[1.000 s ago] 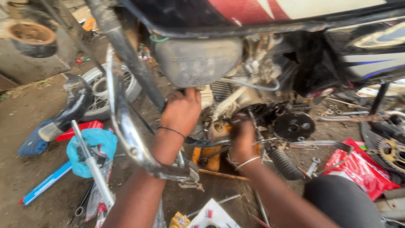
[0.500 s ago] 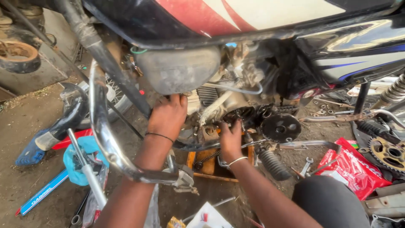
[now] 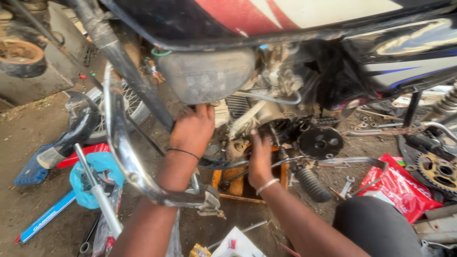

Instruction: Repair and adjust the motorcycle engine and drive sprocket assembly.

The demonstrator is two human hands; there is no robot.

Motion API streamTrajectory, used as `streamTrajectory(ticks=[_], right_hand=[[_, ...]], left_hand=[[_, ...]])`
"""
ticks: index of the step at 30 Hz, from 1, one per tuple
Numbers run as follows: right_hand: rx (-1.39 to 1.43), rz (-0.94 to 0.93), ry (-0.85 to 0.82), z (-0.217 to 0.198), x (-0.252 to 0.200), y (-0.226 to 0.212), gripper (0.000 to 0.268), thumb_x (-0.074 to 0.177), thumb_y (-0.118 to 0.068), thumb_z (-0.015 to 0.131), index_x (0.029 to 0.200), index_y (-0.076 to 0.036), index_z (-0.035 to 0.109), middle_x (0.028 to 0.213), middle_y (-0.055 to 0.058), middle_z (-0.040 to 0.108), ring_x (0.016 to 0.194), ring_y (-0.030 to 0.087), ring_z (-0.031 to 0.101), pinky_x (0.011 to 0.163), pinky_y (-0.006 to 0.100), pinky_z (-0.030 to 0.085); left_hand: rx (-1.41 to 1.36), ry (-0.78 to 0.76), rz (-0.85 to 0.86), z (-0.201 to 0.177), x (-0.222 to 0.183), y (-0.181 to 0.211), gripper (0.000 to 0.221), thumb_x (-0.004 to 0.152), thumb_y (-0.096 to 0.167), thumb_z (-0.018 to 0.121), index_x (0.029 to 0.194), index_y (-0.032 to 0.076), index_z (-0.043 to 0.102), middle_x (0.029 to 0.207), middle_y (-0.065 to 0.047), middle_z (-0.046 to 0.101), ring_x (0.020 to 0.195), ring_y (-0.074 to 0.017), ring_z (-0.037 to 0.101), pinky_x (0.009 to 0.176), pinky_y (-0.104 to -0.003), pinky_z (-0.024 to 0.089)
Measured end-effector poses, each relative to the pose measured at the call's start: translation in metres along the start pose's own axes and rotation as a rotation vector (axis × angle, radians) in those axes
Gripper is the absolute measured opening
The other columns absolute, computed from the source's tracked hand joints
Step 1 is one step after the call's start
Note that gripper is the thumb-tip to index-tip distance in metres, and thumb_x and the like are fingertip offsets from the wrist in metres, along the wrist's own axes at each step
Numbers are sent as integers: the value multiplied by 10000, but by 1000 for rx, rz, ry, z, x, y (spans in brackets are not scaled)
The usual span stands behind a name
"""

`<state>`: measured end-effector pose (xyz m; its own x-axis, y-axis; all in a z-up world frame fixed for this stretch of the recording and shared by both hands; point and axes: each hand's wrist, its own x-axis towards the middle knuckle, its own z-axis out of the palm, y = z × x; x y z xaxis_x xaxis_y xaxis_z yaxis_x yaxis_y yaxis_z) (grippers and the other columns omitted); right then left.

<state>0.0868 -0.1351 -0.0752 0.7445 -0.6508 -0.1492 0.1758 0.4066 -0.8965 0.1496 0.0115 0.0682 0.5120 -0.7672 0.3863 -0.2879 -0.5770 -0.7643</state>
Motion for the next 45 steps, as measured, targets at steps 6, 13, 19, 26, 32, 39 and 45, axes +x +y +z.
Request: streamTrajectory(ticks=[6,13,19,26,32,39,45], right_hand=[[156,138,-109,-12,24,-8,1040,754,-711,571,1539,-63,356,1517,195,494,1382,397,458,1094,597,397],[-70,148,-38,-16,22,-5,1149,773,-706,583,1621,-96,103,1662,175,220,1504,372,281,1165,555,308],[-358,-114,166,-13,4,-13,1017,937,-593,567,1596,48,131,1667,241,205,1530,334,283,1246,402,249],[-324,-40,27,-17,9,17,789,968,-289,605,1555,68,217,1630,257,297,1536,321,293,1264,400,202],[-137,64,23,-11,6,15,829,932,-332,590,1565,6,175,1629,198,242,1501,311,267,1219,440,208],[181,139,-235,-20,33,5,755,834,-641,544,1306,-53,570,1324,204,591,1123,341,550,915,443,429],[-44,177,-78,-10,24,10,1014,855,-590,584,1605,-109,101,1655,182,176,1513,336,215,1200,531,197]], left_hand=[[-89,86,-99,6,10,4,321,838,208,687,1130,94,617,1016,-135,646,709,-273,696,616,-370,567],[-69,140,-172,3,8,7,430,793,224,684,1192,114,568,1049,-160,640,773,-329,702,639,-387,585],[-106,86,-94,-2,3,3,328,811,211,718,1100,113,596,1039,-126,623,850,-308,691,662,-366,573],[-38,-61,-35,-7,2,1,323,803,224,736,1076,112,604,1036,-120,615,801,-257,686,621,-333,571],[-31,-146,-4,-7,5,-2,376,817,232,732,1137,79,605,1039,-139,620,782,-253,703,591,-327,586],[-173,50,-109,18,13,7,343,881,190,697,1193,77,610,1050,-149,657,760,-296,719,642,-407,619],[-86,-19,-76,-1,10,2,336,845,201,667,1145,66,598,1005,-149,678,800,-278,723,597,-340,599]])
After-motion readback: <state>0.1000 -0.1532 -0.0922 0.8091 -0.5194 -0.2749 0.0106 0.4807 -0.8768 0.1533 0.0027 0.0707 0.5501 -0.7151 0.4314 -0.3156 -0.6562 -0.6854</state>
